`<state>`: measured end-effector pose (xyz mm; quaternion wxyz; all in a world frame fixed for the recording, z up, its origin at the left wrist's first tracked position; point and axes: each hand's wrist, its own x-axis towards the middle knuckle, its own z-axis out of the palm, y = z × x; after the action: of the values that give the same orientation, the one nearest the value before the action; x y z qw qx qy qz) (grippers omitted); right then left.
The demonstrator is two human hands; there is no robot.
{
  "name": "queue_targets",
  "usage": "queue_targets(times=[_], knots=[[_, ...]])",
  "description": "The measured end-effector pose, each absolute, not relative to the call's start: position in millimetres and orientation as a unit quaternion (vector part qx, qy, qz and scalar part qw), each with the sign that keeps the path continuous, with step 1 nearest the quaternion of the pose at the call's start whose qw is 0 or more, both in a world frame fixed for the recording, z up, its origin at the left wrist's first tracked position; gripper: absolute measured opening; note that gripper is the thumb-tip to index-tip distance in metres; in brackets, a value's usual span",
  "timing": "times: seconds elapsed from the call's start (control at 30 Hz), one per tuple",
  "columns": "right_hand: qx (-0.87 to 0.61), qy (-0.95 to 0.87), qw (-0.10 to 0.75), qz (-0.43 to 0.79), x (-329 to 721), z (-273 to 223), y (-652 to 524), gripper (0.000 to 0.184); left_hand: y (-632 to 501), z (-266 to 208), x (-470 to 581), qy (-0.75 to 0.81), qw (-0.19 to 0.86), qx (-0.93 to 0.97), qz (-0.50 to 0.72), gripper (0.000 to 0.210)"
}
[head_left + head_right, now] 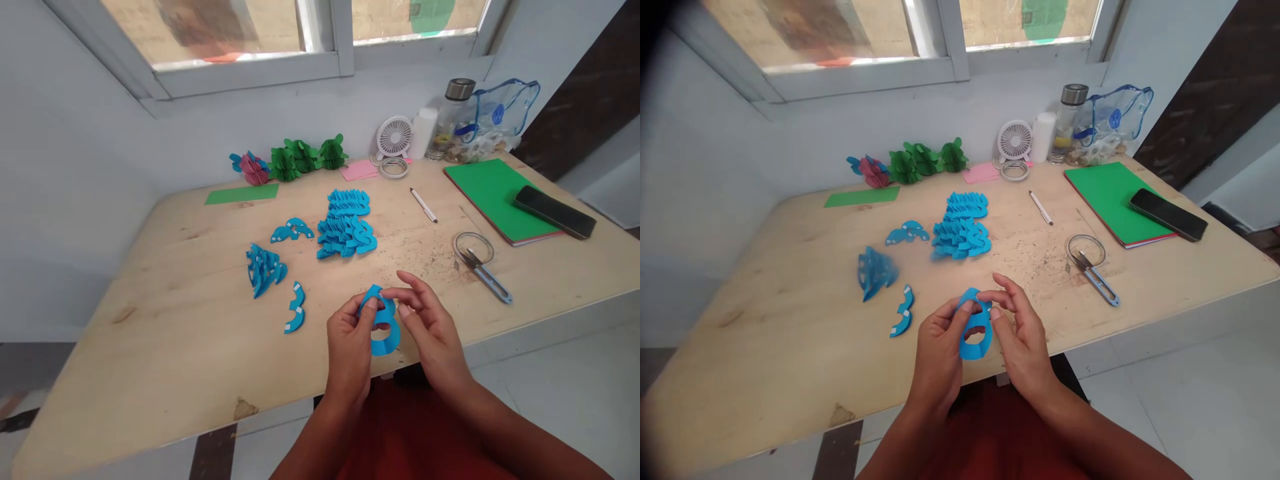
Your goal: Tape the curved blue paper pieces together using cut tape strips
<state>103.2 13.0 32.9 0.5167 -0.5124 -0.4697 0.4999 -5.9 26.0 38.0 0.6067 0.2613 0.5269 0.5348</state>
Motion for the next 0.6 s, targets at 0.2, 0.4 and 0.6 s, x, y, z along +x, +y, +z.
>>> queue_targets(times=[0.2, 0.4, 0.6], knots=[[-0.510, -0.517, 0.517, 0.452, 107.1, 25.6, 8.9, 0.042, 26.8, 37.3, -1.6, 0.504, 0.644, 0.227, 0.529, 0.021], [-0.501, -0.508, 0.524, 0.465, 108.8, 30.0, 10.4, 0.041, 28.0, 38.0, 0.9, 0.510, 0.644, 0.224, 0.525, 0.022], [-0.520, -0.552, 0.513, 0.402, 108.0, 27.3, 10.9, 0.042, 27.5, 41.3, 1.3, 0.512, 0.648, 0.213, 0.522, 0.023]])
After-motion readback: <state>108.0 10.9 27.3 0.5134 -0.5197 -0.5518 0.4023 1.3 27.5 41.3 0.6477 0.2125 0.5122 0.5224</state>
